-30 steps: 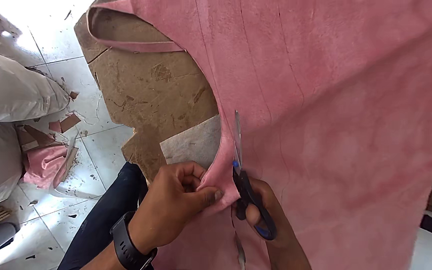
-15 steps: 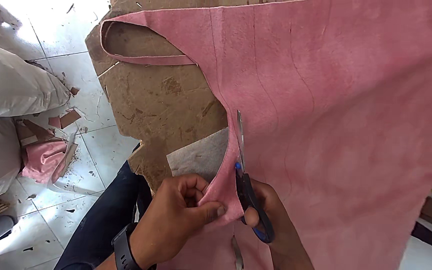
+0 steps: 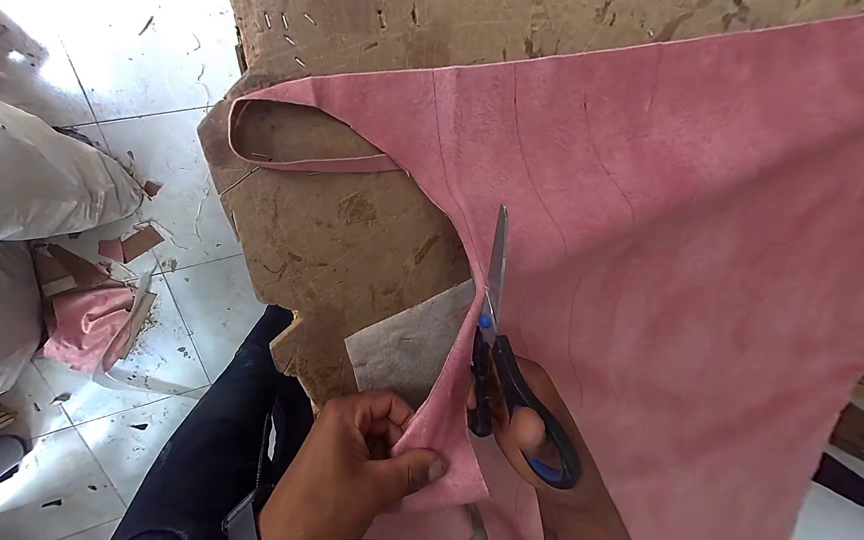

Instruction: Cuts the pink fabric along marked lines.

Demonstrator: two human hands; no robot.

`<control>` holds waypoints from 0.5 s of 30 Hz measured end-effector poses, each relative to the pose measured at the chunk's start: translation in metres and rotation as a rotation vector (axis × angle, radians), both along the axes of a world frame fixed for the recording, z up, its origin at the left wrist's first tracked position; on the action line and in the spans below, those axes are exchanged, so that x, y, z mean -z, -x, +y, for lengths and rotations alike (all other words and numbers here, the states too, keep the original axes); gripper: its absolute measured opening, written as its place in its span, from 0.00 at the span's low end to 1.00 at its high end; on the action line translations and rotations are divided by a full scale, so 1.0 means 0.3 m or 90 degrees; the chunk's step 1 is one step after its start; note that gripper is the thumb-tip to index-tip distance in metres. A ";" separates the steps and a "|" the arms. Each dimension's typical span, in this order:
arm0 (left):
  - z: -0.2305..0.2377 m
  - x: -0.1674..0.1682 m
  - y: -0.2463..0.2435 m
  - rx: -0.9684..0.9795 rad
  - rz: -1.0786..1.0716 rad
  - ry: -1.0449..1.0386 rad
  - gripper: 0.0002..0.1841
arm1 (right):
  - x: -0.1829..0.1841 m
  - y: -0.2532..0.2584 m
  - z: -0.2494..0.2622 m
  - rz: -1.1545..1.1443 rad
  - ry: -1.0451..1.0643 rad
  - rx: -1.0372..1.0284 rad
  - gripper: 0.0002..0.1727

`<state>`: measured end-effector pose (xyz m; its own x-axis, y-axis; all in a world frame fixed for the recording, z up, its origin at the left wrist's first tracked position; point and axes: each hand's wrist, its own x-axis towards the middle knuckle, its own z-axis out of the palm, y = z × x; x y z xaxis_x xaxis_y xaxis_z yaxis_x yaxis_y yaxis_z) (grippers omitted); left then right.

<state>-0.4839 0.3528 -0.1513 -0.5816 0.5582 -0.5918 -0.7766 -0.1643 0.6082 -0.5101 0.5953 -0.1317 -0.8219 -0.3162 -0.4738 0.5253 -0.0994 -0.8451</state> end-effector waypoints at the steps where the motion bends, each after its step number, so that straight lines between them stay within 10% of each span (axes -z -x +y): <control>1: -0.005 0.000 0.002 0.000 -0.004 -0.003 0.15 | -0.002 0.005 -0.002 0.000 -0.006 -0.004 0.31; 15: -0.076 0.002 -0.015 0.052 -0.031 -0.005 0.13 | 0.018 0.073 -0.056 -0.051 0.042 0.059 0.23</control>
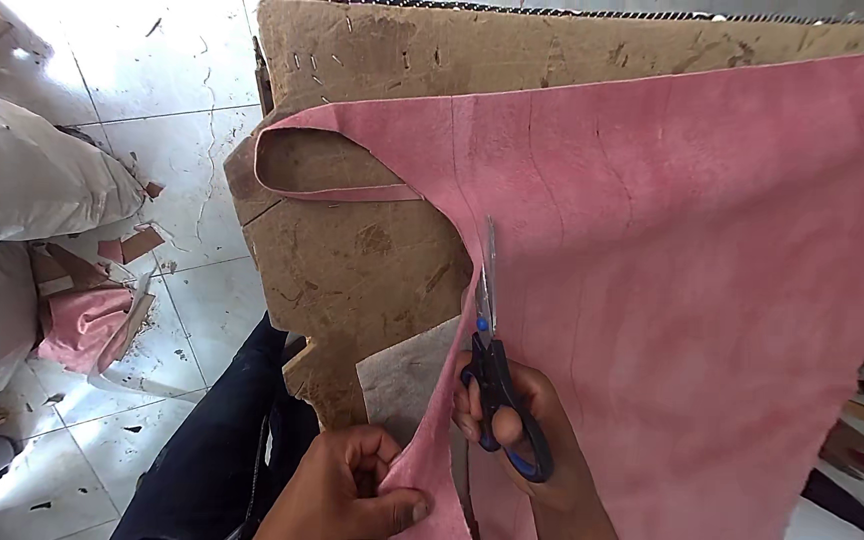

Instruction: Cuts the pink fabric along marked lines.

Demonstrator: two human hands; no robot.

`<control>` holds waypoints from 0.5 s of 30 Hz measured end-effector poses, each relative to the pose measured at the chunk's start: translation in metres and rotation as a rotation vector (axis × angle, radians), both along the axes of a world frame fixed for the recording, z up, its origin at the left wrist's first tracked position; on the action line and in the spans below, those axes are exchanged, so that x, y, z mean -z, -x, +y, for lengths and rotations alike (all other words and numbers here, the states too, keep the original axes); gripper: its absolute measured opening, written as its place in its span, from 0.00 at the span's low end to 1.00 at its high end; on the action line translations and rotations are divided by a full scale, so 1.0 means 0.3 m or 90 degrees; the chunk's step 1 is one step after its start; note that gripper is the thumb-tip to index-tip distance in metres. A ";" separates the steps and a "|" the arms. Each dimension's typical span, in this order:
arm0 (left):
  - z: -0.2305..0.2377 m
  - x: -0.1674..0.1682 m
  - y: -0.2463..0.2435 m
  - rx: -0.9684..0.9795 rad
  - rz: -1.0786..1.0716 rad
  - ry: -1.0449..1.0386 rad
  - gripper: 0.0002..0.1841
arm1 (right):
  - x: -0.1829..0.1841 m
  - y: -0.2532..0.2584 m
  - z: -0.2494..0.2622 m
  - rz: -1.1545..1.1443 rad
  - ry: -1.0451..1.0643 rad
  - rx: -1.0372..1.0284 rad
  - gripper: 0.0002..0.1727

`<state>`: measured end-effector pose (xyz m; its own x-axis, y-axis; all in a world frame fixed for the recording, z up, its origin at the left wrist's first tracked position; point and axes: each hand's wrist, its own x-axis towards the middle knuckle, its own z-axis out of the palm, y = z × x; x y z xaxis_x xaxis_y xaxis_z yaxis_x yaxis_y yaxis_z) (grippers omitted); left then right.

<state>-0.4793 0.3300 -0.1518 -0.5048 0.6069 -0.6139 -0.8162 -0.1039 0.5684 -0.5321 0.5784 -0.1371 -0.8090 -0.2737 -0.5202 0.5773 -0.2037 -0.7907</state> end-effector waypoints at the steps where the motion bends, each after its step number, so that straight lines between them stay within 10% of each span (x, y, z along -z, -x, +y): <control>1: -0.004 -0.003 -0.006 0.008 -0.002 -0.001 0.13 | 0.000 0.012 -0.002 0.009 0.006 -0.004 0.24; 7: -0.029 -0.024 -0.011 0.014 0.006 0.010 0.12 | 0.002 0.076 0.011 0.023 0.003 -0.071 0.39; 15: -0.057 -0.032 -0.017 0.035 -0.015 0.023 0.12 | -0.022 0.124 -0.019 -0.025 -0.022 -0.035 0.25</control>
<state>-0.4741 0.3129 -0.1421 -0.4564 0.6104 -0.6474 -0.8333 -0.0381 0.5515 -0.5694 0.5726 -0.1305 -0.7721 -0.2989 -0.5609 0.6174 -0.1432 -0.7735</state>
